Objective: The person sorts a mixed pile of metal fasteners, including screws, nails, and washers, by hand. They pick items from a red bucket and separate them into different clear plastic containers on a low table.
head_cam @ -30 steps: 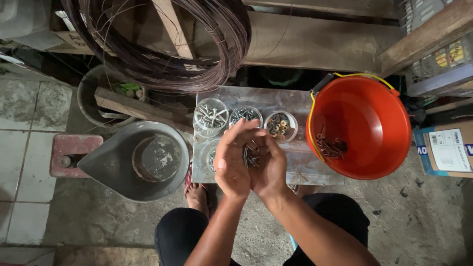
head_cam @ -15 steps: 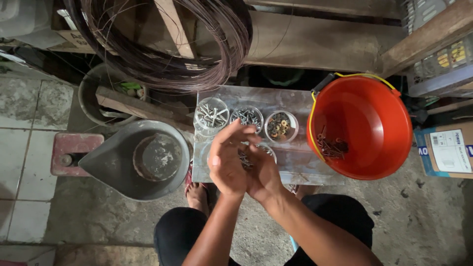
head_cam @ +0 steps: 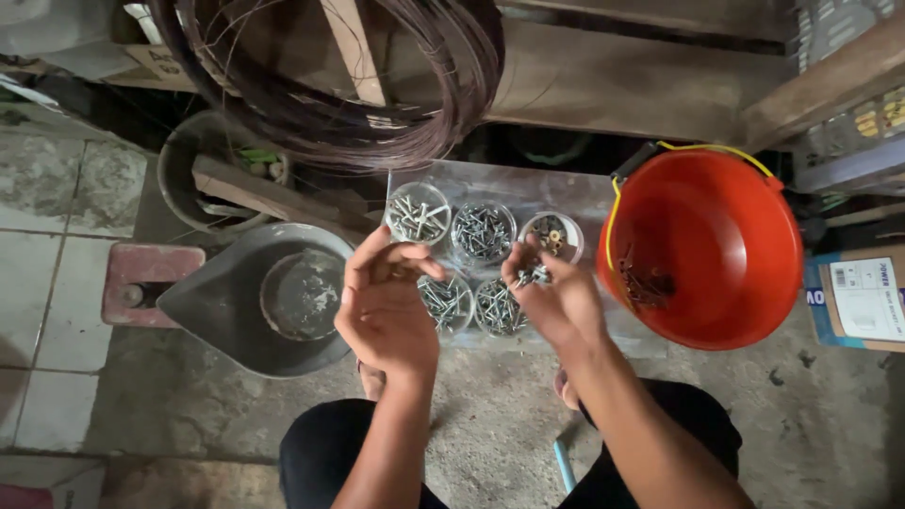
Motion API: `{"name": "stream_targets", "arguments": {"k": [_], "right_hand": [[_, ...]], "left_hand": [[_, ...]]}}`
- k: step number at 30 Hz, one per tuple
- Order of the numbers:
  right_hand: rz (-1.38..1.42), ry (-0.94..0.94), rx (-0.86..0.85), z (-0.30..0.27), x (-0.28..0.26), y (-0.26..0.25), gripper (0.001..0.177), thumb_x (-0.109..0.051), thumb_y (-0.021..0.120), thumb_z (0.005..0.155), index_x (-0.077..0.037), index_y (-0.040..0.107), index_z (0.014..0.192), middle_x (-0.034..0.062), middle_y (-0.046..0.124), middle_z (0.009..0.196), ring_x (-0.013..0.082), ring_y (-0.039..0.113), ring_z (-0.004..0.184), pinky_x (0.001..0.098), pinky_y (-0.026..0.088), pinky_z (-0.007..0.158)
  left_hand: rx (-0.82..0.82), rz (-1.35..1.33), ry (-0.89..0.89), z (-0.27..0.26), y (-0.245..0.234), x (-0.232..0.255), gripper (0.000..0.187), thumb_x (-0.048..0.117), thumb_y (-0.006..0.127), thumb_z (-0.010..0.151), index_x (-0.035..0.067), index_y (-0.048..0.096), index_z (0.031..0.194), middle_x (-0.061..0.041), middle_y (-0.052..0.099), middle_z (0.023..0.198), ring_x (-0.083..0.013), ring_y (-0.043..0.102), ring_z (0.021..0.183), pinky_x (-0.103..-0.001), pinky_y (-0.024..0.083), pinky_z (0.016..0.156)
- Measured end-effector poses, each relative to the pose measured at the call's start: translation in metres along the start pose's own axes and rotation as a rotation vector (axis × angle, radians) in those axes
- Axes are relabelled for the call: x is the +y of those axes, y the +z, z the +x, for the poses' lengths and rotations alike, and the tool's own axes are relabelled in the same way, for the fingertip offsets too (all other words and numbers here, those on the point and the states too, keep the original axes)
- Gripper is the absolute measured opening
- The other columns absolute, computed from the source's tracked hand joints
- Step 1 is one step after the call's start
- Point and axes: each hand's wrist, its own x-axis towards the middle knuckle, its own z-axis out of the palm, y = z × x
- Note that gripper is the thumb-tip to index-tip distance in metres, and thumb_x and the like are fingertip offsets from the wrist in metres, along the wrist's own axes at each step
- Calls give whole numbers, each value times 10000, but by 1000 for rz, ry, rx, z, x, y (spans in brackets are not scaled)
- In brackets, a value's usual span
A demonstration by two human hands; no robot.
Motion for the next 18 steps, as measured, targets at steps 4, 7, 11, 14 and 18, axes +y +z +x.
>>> {"name": "stream_targets", "arguments": {"k": [4,7,11,14,18], "right_hand": [[-13,31,-32,34,-12,-6,290,-52,539,1006,58,642,1254,205,669,1163,315,657,1097,484,504,1025],[-51,24,-33,51,-11,-3,267,-37,570,1003,78,657,1228,274,685,1148,378,692,1070,519,515,1049],[-85,49,-102,54,-4,8,383,-223,462,1061,38,569,1321,285,576,1391,412,558,1319,571,401,1176],[-114,43,-145,63,-2,7,455,-281,438,1065,40,534,1374,294,508,1491,437,472,1416,593,335,1212],[-126,-20,-204,79,0,2,522,-327,442,1056,40,515,1420,302,469,1529,447,424,1455,601,303,1228]], "left_hand": [[118,-56,-92,1,-17,0,627,447,375,965,-27,599,1309,-272,717,952,-324,715,745,-425,578,692],[171,-100,-135,1,-22,4,609,445,402,956,-18,615,1290,-275,719,937,-325,715,729,-433,580,675],[220,-117,-176,5,-28,10,614,467,427,950,0,625,1295,-269,721,942,-327,710,737,-435,576,676],[247,-138,-192,6,-36,11,619,479,423,954,6,631,1293,-267,719,945,-330,711,737,-434,578,674],[272,-154,-229,7,-40,14,629,493,415,962,0,634,1287,-268,717,945,-329,709,728,-428,583,666]]}}
